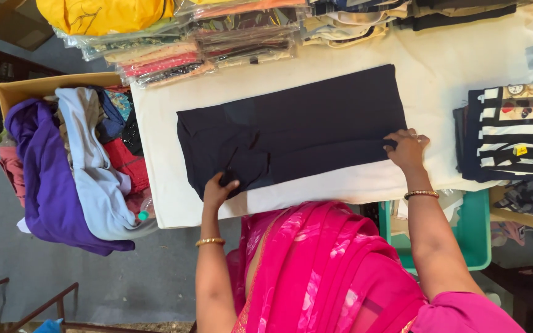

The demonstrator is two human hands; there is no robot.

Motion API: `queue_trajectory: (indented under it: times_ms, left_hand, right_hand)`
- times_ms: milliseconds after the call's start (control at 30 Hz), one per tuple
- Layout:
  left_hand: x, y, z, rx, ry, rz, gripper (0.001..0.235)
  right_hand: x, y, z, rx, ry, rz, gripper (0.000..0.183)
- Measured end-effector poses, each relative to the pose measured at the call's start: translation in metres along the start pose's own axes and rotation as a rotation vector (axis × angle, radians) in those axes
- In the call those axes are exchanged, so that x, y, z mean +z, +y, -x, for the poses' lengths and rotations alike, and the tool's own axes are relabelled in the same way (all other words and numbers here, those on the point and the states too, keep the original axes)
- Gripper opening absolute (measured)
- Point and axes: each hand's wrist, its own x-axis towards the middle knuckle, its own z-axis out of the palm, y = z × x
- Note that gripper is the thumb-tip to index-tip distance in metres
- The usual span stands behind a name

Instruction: The person folds a black t-shirt and a purple t-shirt on a white table. They smooth out the fabric, fold the sleeves and sides, and then fold the shirts in half before placing them on a stack of other folded clothes.

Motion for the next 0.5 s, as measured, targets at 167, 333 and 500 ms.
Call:
queue_trajectory:
  times_ms: [167, 333, 500]
  left_hand:
    - [0.021, -0.023, -0.029, 0.027, -0.025, 0.173, 0.047]
    - [-0.005, -0.008, -0.007, 0.208, -0.215, 0.645, 0.020]
    - [-0.002, 0.039, -0.023, -0.160, -0.208, 0.394, 0.036]
  right_hand:
    - [0.009, 0.009, -0.006, -0.009, -0.002, 0.007, 0.026]
    - [0.010, 0.014, 0.000, 0.049, -0.010, -0.022, 0.028]
    - [0.006, 0.006, 0.002, 0.122, 0.035, -0.079, 0.022]
